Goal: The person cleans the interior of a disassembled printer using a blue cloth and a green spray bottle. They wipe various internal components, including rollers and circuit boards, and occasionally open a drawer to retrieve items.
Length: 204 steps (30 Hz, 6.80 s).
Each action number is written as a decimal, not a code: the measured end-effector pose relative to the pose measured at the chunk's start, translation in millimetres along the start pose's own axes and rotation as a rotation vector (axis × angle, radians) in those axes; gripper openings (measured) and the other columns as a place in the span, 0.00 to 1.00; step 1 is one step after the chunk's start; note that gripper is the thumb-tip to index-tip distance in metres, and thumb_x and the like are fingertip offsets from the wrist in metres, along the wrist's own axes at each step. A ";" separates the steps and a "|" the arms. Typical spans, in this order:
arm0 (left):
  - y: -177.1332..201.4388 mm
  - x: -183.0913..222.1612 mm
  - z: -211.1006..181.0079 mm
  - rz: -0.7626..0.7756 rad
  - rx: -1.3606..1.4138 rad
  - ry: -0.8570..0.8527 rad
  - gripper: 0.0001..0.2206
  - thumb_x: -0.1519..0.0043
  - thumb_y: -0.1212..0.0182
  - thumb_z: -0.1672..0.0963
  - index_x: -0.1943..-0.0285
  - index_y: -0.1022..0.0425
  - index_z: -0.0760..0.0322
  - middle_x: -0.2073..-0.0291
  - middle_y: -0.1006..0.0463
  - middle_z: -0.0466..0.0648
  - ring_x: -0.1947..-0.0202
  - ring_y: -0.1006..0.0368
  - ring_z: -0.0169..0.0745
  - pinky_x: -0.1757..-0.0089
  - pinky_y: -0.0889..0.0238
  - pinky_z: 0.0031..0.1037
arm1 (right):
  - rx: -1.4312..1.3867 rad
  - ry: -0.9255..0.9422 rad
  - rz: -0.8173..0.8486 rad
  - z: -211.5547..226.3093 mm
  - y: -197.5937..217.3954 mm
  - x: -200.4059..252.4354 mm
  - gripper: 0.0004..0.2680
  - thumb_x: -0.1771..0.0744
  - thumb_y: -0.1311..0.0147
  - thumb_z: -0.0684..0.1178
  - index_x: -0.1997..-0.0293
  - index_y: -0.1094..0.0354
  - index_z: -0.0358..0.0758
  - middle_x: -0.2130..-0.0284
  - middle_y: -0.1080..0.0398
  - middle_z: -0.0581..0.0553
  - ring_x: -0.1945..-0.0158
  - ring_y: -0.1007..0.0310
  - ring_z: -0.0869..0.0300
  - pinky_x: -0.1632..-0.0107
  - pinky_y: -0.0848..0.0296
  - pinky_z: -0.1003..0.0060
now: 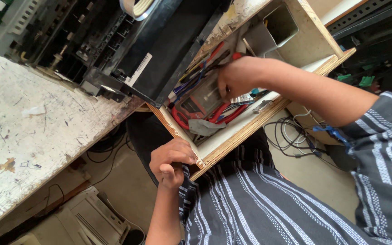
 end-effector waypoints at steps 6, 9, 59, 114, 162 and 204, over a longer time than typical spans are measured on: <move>1.8 -0.9 -0.4 0.002 0.008 -0.009 0.31 0.25 0.62 0.43 0.72 0.28 0.68 0.80 0.24 0.50 0.78 0.25 0.44 0.66 0.29 0.34 | 0.065 0.011 -0.135 9.5 -9.2 11.9 0.10 0.36 0.42 0.60 0.67 0.21 0.47 0.71 0.24 0.41 0.63 0.24 0.44 0.60 0.27 0.49; 1.9 -1.2 0.1 0.004 0.013 -0.023 0.31 0.25 0.62 0.43 0.72 0.28 0.68 0.80 0.24 0.50 0.77 0.24 0.44 0.66 0.29 0.34 | 0.134 0.072 -0.083 14.5 -18.9 18.7 0.14 0.36 0.43 0.63 0.71 0.21 0.44 0.72 0.25 0.42 0.64 0.25 0.43 0.62 0.27 0.49; -137.8 -80.6 187.7 1.186 -0.993 0.169 0.09 0.42 0.44 0.58 0.68 0.17 0.65 0.69 0.18 0.58 0.66 0.20 0.59 0.62 0.28 0.46 | -0.279 0.005 -0.045 -65.1 -17.1 75.3 0.10 0.37 0.42 0.56 0.61 0.20 0.43 0.70 0.21 0.40 0.66 0.22 0.46 0.62 0.26 0.53; -159.2 -69.0 195.6 1.015 -0.772 0.201 0.08 0.44 0.40 0.55 0.70 0.19 0.64 0.74 0.20 0.60 0.74 0.21 0.56 0.70 0.29 0.43 | -0.653 -0.089 -0.357 -87.2 -18.9 95.7 0.10 0.39 0.38 0.51 0.64 0.19 0.35 0.78 0.22 0.39 0.75 0.24 0.59 0.66 0.25 0.62; 175.1 -109.9 -78.3 -0.526 -1.311 0.028 0.16 0.32 0.39 0.53 0.43 0.32 0.70 0.45 0.33 0.59 0.39 0.41 0.58 0.40 0.45 0.47 | -0.203 0.354 -1.345 107.6 237.9 41.9 0.05 0.27 0.50 0.40 0.54 0.30 0.28 0.65 0.22 0.38 0.58 0.17 0.53 0.58 0.21 0.63; 181.4 -108.4 -76.8 -0.419 -1.291 0.128 0.14 0.34 0.37 0.52 0.52 0.25 0.69 0.46 0.31 0.60 0.40 0.41 0.61 0.41 0.43 0.48 | 0.060 -0.201 -0.877 -23.5 282.3 -47.9 0.17 0.36 0.38 0.50 0.42 0.28 0.45 0.50 0.24 0.39 0.47 0.25 0.50 0.47 0.27 0.55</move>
Point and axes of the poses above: each hand's wrist, its own x-axis away from the middle knuckle, its own y-axis out of the back of the hand, z = x × y, the point moved 4 cm from there along -x, towards the middle knuckle
